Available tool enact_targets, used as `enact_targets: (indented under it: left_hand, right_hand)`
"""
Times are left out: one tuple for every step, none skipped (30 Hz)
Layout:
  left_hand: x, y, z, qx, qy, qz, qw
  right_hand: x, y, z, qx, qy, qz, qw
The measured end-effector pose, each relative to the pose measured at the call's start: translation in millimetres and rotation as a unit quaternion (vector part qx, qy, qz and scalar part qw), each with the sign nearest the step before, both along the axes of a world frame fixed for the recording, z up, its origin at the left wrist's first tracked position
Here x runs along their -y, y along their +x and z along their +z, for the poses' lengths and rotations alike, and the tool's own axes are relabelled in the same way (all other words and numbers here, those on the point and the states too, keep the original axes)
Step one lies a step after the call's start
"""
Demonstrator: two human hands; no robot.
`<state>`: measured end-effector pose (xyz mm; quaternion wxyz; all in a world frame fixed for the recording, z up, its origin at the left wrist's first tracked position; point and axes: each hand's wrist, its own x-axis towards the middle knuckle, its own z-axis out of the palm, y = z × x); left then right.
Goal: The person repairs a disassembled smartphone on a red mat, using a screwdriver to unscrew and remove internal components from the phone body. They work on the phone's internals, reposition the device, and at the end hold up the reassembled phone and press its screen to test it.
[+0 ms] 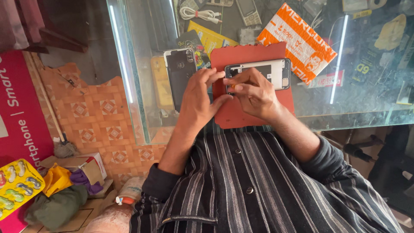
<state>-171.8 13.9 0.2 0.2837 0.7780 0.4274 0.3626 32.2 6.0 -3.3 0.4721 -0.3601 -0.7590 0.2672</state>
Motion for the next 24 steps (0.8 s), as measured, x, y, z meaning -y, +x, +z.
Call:
enact_targets:
  left_hand:
    - [-0.7,1.3,-0.8,0.003,0.009,-0.003,1.000]
    - [-0.9,0.9,-1.2,0.001,0.006,-0.005,1.000]
    - [-1.0,1.0,-1.6,-0.001,0.002,-0.007,1.000]
    - [-1.3,0.1,-1.7,-0.004,-0.002,-0.009,1.000]
    - [-1.1,0.1,-1.8,-0.006,0.000,-0.009,1.000]
    - [-1.7,-0.3,-2.0,-0.008,0.003,-0.008,1.000]
    - [-1.5,-0.4,-2.0,-0.010,0.004,-0.007,1.000]
    - [-1.1,-0.1,-2.1,-0.010,0.003,-0.007,1.000]
    - [-1.2,0.3,-2.4,-0.011,0.003,-0.006,1.000]
    - [-0.9,-0.1,-2.4,-0.012,0.002,-0.006,1.000]
    - [-0.6,0.2,-2.7,-0.009,0.000,-0.005,1.000]
    - [-0.9,0.2,-3.0,-0.006,0.000,-0.005,1.000]
    - [-0.7,0.5,-3.3,-0.003,-0.001,-0.005,1.000]
    - [-0.9,-0.4,-3.5,-0.004,-0.001,-0.004,1.000]
    - [-1.1,-0.6,-3.6,-0.005,-0.001,-0.004,1.000]
    - [-1.1,-0.8,-3.6,-0.006,-0.001,-0.004,1.000]
    - [-0.9,-0.3,-3.7,-0.008,0.001,-0.003,1.000]
    - [-1.3,-0.7,-3.4,-0.012,0.004,-0.002,1.000]
    - [-1.0,-0.5,-3.1,-0.015,0.005,0.000,1.000]
    - [-0.9,-0.3,-2.8,-0.012,0.004,-0.004,1.000]
    - [-1.0,0.1,-2.6,-0.010,0.005,-0.007,1.000]
    - [-0.9,-0.5,-2.1,-0.008,0.005,-0.011,1.000]
    - [-1.1,-0.3,-2.0,-0.012,0.004,-0.009,1.000]
    - [-1.2,-0.8,-1.9,-0.017,0.004,-0.007,1.000]
  right_hand:
    - [-1.8,4.6,2.2,-0.010,0.001,0.041,0.999]
    - [-2.8,7.1,4.2,-0.020,0.001,0.082,0.996]
    - [-2.7,6.2,4.9,-0.007,0.016,0.075,0.997]
    - [-3.2,4.3,5.2,0.005,0.032,0.067,0.997]
    - [-3.1,2.8,5.5,0.018,0.048,0.058,0.997]
    - [-3.1,-1.6,4.4,0.016,0.035,0.015,0.999]
    - [-2.4,-5.8,3.3,0.013,0.021,-0.029,0.999]
    - [-1.5,-7.1,3.0,0.011,0.007,-0.071,0.997]
    - [-1.3,-6.5,3.0,0.008,-0.001,-0.062,0.998]
    - [-0.7,-6.0,3.3,0.005,-0.009,-0.052,0.999]
    - [-0.2,-4.5,3.7,0.004,-0.017,-0.043,0.999]
    - [-0.6,-1.6,4.8,-0.023,-0.021,0.009,0.999]
    - [-0.9,0.6,5.9,-0.050,-0.026,0.062,0.996]
    - [-1.1,0.0,6.3,-0.078,-0.031,0.114,0.990]
    - [-1.4,0.6,6.9,-0.056,-0.010,0.093,0.994]
    - [-1.5,-0.7,6.9,-0.034,0.009,0.072,0.997]
    - [-1.4,-2.0,6.5,-0.011,0.029,0.051,0.998]
    - [-2.0,-3.5,5.7,0.008,0.008,0.005,1.000]
    - [-1.7,-4.8,4.5,0.027,-0.016,-0.041,0.999]
    - [-1.8,-4.6,3.5,0.046,-0.039,-0.085,0.995]
    - [-2.2,-3.7,2.1,-0.001,-0.039,-0.014,0.999]
    - [-2.5,-2.0,1.3,-0.047,-0.040,0.057,0.996]
    - [-3.0,-0.6,0.3,-0.093,-0.039,0.128,0.987]
    - [-3.4,-1.5,-0.6,-0.076,-0.022,0.100,0.992]
